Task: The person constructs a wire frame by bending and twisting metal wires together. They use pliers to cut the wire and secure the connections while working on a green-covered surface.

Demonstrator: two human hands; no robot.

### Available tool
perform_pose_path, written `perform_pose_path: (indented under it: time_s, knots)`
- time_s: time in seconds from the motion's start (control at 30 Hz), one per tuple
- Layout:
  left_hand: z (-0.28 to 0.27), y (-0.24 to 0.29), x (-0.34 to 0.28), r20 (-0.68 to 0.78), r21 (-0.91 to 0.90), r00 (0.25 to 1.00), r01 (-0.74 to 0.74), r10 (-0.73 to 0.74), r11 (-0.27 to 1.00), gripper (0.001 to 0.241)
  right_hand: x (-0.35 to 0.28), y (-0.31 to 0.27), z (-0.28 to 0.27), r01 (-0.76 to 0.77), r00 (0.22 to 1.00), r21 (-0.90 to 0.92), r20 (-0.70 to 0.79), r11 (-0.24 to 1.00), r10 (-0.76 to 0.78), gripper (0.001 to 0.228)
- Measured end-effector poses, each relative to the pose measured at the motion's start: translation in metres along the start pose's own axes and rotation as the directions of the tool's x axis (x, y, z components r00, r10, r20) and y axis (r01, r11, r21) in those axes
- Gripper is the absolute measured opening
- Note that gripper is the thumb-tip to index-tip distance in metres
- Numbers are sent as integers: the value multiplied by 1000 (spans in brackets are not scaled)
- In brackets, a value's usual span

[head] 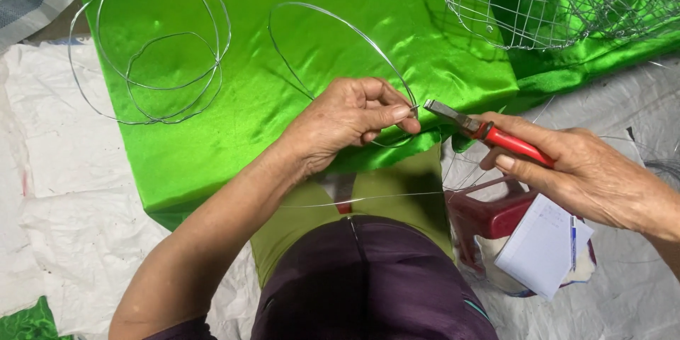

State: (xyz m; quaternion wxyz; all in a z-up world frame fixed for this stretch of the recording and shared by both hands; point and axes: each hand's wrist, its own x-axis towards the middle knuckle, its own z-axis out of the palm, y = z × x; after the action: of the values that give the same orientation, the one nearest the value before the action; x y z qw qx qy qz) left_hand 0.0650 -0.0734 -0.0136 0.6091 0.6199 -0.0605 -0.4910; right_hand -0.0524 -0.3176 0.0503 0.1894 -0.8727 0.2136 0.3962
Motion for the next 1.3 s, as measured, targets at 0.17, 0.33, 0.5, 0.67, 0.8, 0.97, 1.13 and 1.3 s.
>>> perform_pose_path:
  time_s: [0.17,0.33,0.5,0.67,0.8,0.97,1.13,1.3]
  knots:
    - [1,1,-2,27,-18,999,40,-40,999,4,-7,-1,-2,-47,998,-136,25,990,50,69]
    - [6,2,-6,17,-38,997,75,-74,996,6,-16,-8,-9,-60,998,-256,19,965,67,67]
    - [12,2,-9,-17,-8,995,98,-99,995,7,-17,-8,-17,-113,989,-262,59,958,133,69]
    - [16,-2,-10,-24,-13,996,91,-91,996,9,-13,3,-16,-99,994,-410,8,906,112,68]
    - [20,-11,-7,-10,-17,998,57,-58,998,10,-16,2,-17,-131,989,-474,3,871,150,69]
    - [22,-10,-1,1,46,993,115,-115,992,8,-19,-4,-16,-112,985,-460,63,881,158,66]
    - [28,-22,8,-25,164,996,87,-84,983,10,-13,0,-9,-65,981,-334,150,940,121,60]
    - [28,-32,17,26,451,998,-55,48,891,9,-4,16,-1,-49,972,-144,221,988,80,55]
